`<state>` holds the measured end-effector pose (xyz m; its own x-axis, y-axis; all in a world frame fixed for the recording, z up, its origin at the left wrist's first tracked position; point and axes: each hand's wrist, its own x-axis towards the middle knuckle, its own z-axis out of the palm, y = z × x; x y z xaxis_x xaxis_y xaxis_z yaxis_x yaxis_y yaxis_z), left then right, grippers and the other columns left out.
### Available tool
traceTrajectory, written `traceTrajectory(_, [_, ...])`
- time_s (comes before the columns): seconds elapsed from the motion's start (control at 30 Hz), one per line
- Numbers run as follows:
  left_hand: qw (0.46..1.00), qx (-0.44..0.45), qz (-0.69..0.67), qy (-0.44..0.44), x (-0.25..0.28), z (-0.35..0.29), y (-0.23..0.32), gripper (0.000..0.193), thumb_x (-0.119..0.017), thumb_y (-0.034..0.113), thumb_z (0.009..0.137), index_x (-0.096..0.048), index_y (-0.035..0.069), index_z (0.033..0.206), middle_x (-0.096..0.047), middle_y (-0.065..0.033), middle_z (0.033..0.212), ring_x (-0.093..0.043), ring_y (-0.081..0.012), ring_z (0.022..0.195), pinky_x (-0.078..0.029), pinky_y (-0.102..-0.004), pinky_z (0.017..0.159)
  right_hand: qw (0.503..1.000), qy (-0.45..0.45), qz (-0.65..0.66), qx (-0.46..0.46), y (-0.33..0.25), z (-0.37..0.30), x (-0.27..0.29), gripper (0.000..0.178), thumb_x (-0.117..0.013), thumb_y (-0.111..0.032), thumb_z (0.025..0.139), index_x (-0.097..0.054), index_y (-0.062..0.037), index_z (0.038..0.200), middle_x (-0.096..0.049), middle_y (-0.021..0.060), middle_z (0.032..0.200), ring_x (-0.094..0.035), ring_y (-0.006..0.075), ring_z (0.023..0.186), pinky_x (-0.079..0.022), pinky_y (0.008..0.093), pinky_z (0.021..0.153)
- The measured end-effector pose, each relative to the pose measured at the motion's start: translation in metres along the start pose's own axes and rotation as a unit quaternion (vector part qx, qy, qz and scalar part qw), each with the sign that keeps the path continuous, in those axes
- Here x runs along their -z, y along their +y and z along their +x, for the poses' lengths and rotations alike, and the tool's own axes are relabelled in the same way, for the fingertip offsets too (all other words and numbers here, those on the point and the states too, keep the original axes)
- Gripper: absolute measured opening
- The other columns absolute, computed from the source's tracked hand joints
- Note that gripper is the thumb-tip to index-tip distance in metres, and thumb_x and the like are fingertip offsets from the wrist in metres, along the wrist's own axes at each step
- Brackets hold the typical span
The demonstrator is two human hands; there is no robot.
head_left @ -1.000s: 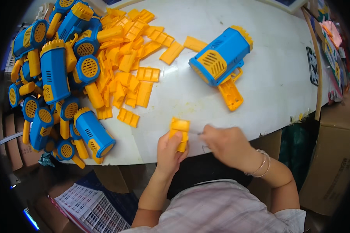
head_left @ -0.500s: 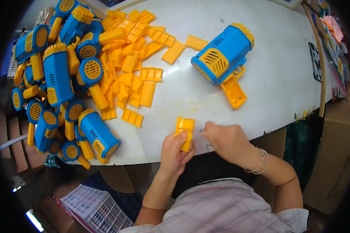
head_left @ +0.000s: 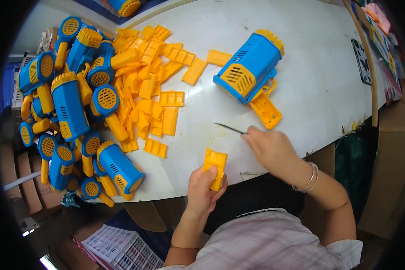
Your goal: Assembling blue and yellow toy bubble guns by trimming plastic parts and attaching components.
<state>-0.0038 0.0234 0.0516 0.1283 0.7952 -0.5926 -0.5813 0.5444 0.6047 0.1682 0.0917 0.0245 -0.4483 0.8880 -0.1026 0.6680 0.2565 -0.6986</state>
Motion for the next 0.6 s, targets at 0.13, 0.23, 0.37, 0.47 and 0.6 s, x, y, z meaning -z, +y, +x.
traceTrajectory(0.13, [1.0, -0.004, -0.002, 0.016, 0.006, 0.009, -0.003, 0.024, -0.044, 0.022, 0.088, -0.043, 0.003, 0.074, -0.036, -0.001, 0.05, -0.024, -0.0057, 0.035, -0.02, -0.02, 0.033, 0.995, -0.064, 0.019, 0.074, -0.03, -0.018, 0.002, 0.015, -0.051, -0.015, 0.085, -0.046, -0.0053, 0.074, -0.046, 0.0141, 0.051, -0.052, 0.0326, 0.045, -0.042, 0.0385, 0.04])
traceTrajectory(0.23, [1.0, 0.007, 0.001, 0.013, 0.004, 0.008, -0.001, 0.024, -0.043, 0.021, 0.088, -0.042, 0.004, 0.071, -0.031, 0.0005, 0.046, -0.022, -0.006, 0.034, -0.019, -0.0204, 0.032, 1.0, -0.02, -0.019, 0.006, -0.002, -0.003, 0.001, 0.016, -0.053, -0.017, 0.084, -0.046, -0.0048, 0.077, -0.048, 0.0132, 0.051, -0.054, 0.0323, 0.047, -0.043, 0.0386, 0.042])
traceTrajectory(0.37, [1.0, 0.002, -0.015, -0.01, 0.011, 0.012, -0.006, 0.024, -0.043, 0.02, 0.088, -0.042, 0.004, 0.071, -0.031, 0.0007, 0.045, -0.021, -0.0061, 0.034, -0.019, -0.0201, 0.032, 0.995, -0.08, 0.023, 0.06, -0.021, -0.016, -0.002, 0.017, -0.052, -0.015, 0.085, -0.045, -0.0043, 0.074, -0.049, 0.0142, 0.053, -0.054, 0.0324, 0.049, -0.043, 0.0388, 0.042])
traceTrajectory(0.47, [0.999, 0.029, -0.033, 0.004, 0.008, 0.01, -0.004, 0.024, -0.043, 0.019, 0.088, -0.042, 0.004, 0.07, -0.03, 0.0007, 0.044, -0.022, -0.0062, 0.033, -0.019, -0.0201, 0.031, 1.0, -0.002, 0.011, 0.001, -0.003, -0.004, 0.002, 0.02, -0.053, -0.019, 0.085, -0.045, -0.0047, 0.073, -0.049, 0.0126, 0.052, -0.054, 0.0304, 0.046, -0.041, 0.0365, 0.04])
traceTrajectory(0.6, [0.997, 0.04, -0.049, 0.034, 0.008, 0.011, -0.007, 0.029, -0.042, 0.021, 0.088, -0.043, 0.005, 0.064, -0.028, 0.0033, 0.04, -0.019, -0.0043, 0.03, -0.017, -0.0182, 0.028, 0.995, -0.025, 0.032, 0.096, -0.017, -0.015, -0.007, 0.022, -0.053, -0.02, 0.085, -0.045, -0.0046, 0.071, -0.048, 0.0131, 0.051, -0.053, 0.0298, 0.044, -0.04, 0.037, 0.038])
